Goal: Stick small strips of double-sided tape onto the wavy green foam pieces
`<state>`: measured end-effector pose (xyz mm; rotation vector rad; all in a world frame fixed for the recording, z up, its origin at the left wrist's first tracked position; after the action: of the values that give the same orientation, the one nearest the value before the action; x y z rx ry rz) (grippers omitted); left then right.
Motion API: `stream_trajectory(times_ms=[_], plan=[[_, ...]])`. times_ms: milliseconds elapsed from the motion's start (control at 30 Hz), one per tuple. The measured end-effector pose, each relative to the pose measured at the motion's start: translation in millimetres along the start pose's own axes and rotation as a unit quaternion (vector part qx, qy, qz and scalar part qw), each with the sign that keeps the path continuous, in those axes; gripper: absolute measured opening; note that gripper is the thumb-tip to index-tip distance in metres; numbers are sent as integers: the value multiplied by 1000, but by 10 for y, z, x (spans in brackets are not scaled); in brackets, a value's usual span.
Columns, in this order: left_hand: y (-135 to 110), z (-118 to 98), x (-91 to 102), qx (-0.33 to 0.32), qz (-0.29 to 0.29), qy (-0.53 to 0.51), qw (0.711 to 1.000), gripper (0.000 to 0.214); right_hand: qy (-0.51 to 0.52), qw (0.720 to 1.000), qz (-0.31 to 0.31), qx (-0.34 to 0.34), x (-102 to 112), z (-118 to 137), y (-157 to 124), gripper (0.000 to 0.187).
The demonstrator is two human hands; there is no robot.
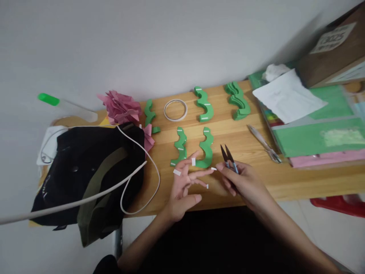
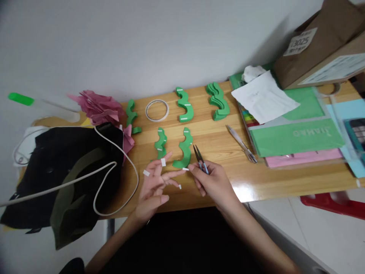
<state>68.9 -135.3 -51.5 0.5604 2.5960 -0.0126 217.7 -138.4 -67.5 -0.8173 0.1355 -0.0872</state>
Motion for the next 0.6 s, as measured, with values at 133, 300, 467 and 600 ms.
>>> stream_trajectory(times_ms=[133,300,467,600], plan=[[-21,7,0,-1,7,11,1000,63,-2,1000,-8,-9,-10,-26,-3,38],[-75,-26,11,-12,17,96,995,69,-5,1000,-24,-10,12,-26,-6,43],[-38,35,70,3,-9,101,995,57,-4,997,-71,26,125,17,71,44],[0,209,78,93,-59,-61,992,45,-17,993,-101,53,182,90,169,42]])
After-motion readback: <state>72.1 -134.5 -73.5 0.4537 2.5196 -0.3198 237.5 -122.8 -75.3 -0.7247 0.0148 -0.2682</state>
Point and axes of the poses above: each hand's wrist, its own y-axis towards the middle knuckle, its own x-axis out of the back of the hand, z = x × y, the point moved 7 cm from there along y, towards the middle knuckle, and after that the axes turned 8 degrees about -x, right-handed, at the moved point
